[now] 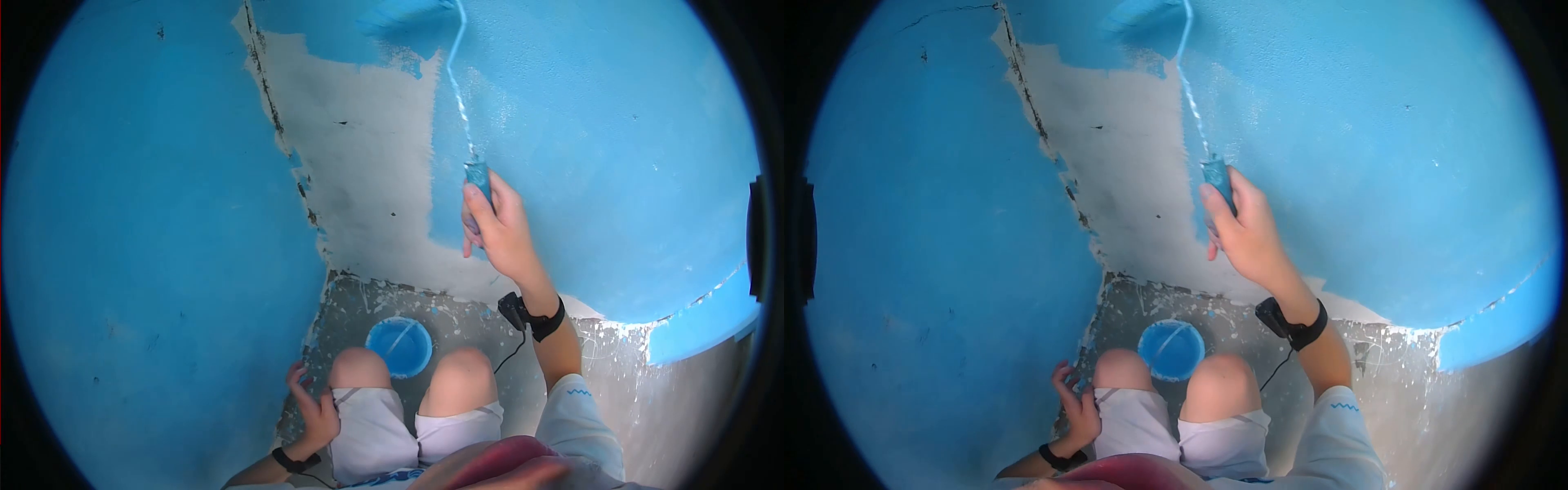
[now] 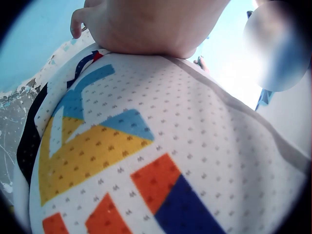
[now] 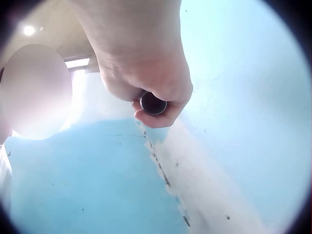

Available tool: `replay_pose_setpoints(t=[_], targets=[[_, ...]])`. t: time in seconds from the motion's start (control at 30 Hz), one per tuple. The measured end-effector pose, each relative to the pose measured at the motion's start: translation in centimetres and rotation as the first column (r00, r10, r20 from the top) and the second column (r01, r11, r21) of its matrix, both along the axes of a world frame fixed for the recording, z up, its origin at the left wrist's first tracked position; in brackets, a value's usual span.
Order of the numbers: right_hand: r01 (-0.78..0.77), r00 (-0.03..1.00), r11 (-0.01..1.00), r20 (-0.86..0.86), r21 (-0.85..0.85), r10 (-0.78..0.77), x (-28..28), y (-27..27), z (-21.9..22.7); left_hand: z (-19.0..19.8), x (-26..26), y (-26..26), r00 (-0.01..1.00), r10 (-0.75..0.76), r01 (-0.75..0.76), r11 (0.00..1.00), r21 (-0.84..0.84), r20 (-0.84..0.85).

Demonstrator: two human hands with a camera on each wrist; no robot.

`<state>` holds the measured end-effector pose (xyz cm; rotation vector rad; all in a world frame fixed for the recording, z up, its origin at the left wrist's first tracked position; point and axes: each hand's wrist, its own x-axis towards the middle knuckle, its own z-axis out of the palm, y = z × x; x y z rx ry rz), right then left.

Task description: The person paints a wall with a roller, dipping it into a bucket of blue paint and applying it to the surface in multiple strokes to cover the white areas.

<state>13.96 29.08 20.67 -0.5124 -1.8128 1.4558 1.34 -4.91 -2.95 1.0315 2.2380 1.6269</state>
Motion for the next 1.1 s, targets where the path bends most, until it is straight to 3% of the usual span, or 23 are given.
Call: replay_pose_setpoints(t=[0.07, 0.2, 0.27, 0.3, 0.5, 0.57, 0.73, 0.9, 0.97, 1.1], targets=[[-0.093, 0.994, 0.996, 0.064, -0.003, 0.093, -2.4, -0.1, 1.0, -0.1, 0.0, -0.1, 1.0, 0.005, -0.005, 1.0, 0.005, -0.009], [-0.111, 0.984, 0.993, 0.139, -0.027, 0.114, -5.9, -0.2, 1.9, -0.1, -0.4, -0.1, 1.0, 0.007, -0.007, 1.0, 0.011, 0.015], [0.043, 0.995, 0.99, 0.087, 0.135, -0.055, -7.4, 0.5, 0.1, -0.1, -0.6, -0.1, 0.999, -0.003, 0.002, 1.0, 0.018, 0.035], [0.04, 0.995, 0.99, 0.088, 0.132, -0.051, -7.5, 0.7, -0.7, -0.2, -0.7, -0.1, 0.999, -0.005, 0.005, 1.0, 0.012, 0.039], [0.154, 0.984, 0.98, 0.069, 0.126, -0.163, -3.7, 0.8, -8.7, -0.6, -0.8, -0.4, 0.997, 0.002, -0.003, 1.0, 0.019, 0.075], [0.254, 0.945, 0.96, 0.18, 0.116, -0.272, -1.5, 0.4, -11.1, -0.5, -0.9, -0.5, 0.996, -0.004, 0.001, 1.0, 0.028, 0.088], [0.343, 0.879, 0.928, 0.297, 0.147, -0.372, 4.3, -1.2, -15.7, -0.1, -1.0, -0.8, 0.998, 0.006, -0.006, 1.0, 0.007, 0.06], [0.336, 0.877, 0.933, 0.319, 0.129, -0.359, 6.2, -3.3, -14.6, 0.0, -1.2, -0.5, 0.999, 0.002, -0.001, 1.0, -0.023, 0.052], [0.307, 0.92, 0.949, 0.231, 0.075, -0.316, 5.8, -3.7, -13.2, 0.0, -1.4, -0.3, 0.999, 0.002, -0.001, 1.0, -0.024, 0.039], [0.262, 0.959, 0.965, 0.108, 0.029, -0.263, 3.6, -3.0, -7.0, -0.3, -1.5, 0.0, 0.999, -0.007, 0.008, 1.0, -0.029, 0.039]])
